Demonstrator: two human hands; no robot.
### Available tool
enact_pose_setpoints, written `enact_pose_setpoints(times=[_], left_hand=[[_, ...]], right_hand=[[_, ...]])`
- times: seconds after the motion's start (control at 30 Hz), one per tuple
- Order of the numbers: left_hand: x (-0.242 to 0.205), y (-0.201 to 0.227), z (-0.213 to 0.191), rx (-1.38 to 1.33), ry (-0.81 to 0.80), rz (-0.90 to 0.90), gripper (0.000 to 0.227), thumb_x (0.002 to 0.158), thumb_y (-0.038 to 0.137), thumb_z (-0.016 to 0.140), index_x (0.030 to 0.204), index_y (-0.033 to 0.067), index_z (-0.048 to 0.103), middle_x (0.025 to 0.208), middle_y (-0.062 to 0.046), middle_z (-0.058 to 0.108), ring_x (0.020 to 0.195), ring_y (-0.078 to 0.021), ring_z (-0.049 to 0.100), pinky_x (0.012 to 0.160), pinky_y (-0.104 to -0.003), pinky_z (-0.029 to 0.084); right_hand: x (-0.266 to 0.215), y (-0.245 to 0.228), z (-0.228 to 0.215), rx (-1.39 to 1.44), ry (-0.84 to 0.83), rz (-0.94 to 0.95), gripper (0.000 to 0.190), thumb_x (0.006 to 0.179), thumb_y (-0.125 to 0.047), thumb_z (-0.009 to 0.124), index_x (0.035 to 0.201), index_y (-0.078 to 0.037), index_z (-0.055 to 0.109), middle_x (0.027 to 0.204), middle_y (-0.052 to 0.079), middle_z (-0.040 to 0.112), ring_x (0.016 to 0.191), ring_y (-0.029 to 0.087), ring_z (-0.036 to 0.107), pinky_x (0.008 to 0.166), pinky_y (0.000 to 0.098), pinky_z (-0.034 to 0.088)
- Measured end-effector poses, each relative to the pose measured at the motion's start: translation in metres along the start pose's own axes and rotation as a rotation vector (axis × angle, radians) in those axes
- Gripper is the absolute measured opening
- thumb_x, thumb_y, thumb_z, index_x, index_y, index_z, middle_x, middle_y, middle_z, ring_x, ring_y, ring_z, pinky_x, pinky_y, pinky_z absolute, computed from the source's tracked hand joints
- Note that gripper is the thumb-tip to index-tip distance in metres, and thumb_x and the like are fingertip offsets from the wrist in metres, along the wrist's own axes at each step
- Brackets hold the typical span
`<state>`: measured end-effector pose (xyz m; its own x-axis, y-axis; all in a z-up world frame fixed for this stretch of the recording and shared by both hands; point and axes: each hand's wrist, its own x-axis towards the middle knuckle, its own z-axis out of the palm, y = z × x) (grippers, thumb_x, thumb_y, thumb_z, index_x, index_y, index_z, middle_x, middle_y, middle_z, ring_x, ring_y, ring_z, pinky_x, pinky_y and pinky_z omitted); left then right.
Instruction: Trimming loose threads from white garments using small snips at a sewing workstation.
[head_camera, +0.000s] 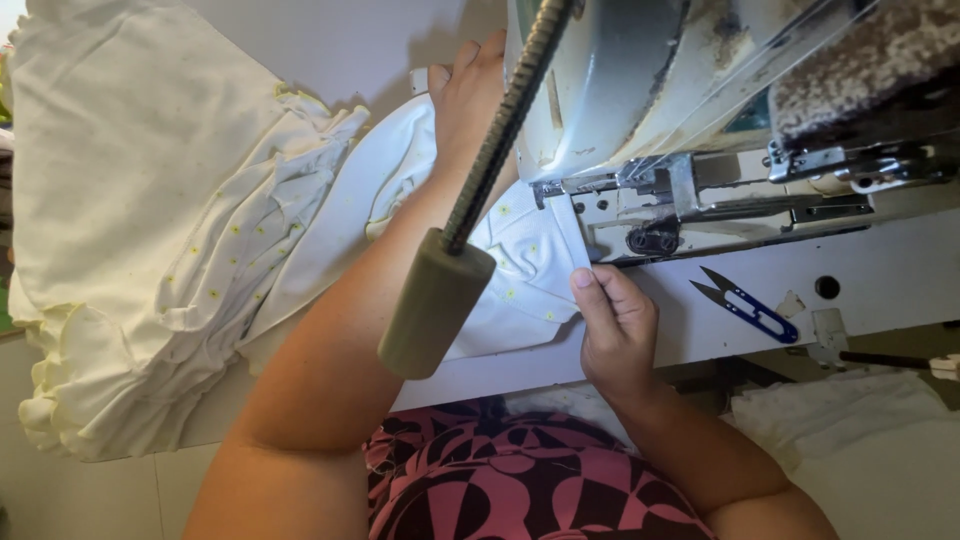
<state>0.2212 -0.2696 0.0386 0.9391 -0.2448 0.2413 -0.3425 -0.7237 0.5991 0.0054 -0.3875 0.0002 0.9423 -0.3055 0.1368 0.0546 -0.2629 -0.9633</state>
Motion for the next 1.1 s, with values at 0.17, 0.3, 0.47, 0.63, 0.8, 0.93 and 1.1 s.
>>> enact_pose_setpoints(times=[0.17,0.3,0.47,0.63,0.8,0.93,1.1], left_hand=[[-0.003,0.003,-0.005,0.041,0.065,0.077,0.021,0.080,0.004,0.038,0.071,0.0196,0.048,0.081,-0.002,0.052,0.082,-0.0237,0.050,0.078,-0.037,0.032],[-0.005,-0.001,-0.001,0.016,0.074,0.090,0.029,0.085,-0.002,0.037,0.068,0.0199,0.046,0.081,-0.003,0.054,0.083,-0.0240,0.050,0.078,-0.038,0.033],[0.000,-0.005,0.003,0.063,0.079,0.093,0.026,0.090,0.005,0.035,0.077,0.0185,0.053,0.086,-0.005,0.056,0.084,-0.0263,0.051,0.079,-0.040,0.034],[0.000,-0.008,0.004,0.058,0.103,0.125,0.025,0.084,-0.001,0.033,0.079,0.0177,0.050,0.084,-0.003,0.054,0.081,-0.0245,0.050,0.077,-0.039,0.032],[0.000,-0.010,0.003,-0.038,0.161,0.144,0.028,0.081,0.000,0.030,0.087,0.0175,0.050,0.079,-0.001,0.055,0.082,-0.0201,0.047,0.079,-0.036,0.031],[0.006,-0.014,0.010,0.029,0.171,0.166,0.023,0.075,-0.002,0.039,0.080,0.0178,0.049,0.080,-0.002,0.055,0.082,-0.0203,0.046,0.078,-0.036,0.032],[0.007,-0.006,-0.001,0.025,0.101,0.153,0.020,0.086,0.003,0.038,0.084,0.0166,0.052,0.086,-0.003,0.056,0.084,-0.0238,0.049,0.079,-0.039,0.034]], right_hand=[[0.003,0.000,0.000,0.031,-0.001,-0.011,0.030,0.105,-0.024,0.058,0.081,-0.007,0.062,0.071,-0.011,0.048,0.071,0.006,0.044,0.064,0.0258,0.038],[0.000,0.004,0.001,0.051,0.007,0.002,0.029,0.105,-0.024,0.059,0.083,-0.007,0.063,0.071,-0.009,0.050,0.071,0.007,0.045,0.063,0.0260,0.039],[0.001,0.005,-0.001,0.051,-0.012,-0.017,0.029,0.106,-0.024,0.057,0.085,-0.006,0.064,0.073,-0.009,0.052,0.072,0.007,0.047,0.064,0.0258,0.040],[0.002,0.005,0.000,0.034,-0.002,-0.023,0.030,0.106,-0.024,0.057,0.083,-0.006,0.063,0.071,-0.008,0.051,0.070,0.007,0.046,0.063,0.0263,0.039],[0.003,0.016,-0.001,0.110,0.003,-0.049,0.027,0.106,-0.018,0.058,0.086,-0.003,0.067,0.068,-0.002,0.055,0.072,0.009,0.048,0.068,0.0285,0.045],[0.000,0.002,0.001,0.039,0.002,-0.003,0.029,0.106,-0.025,0.058,0.084,-0.006,0.065,0.071,-0.009,0.052,0.070,0.006,0.046,0.063,0.0255,0.040],[0.001,0.000,0.001,0.030,-0.016,-0.023,0.028,0.106,-0.023,0.057,0.088,-0.005,0.068,0.074,-0.008,0.056,0.072,0.007,0.049,0.063,0.0250,0.042]])
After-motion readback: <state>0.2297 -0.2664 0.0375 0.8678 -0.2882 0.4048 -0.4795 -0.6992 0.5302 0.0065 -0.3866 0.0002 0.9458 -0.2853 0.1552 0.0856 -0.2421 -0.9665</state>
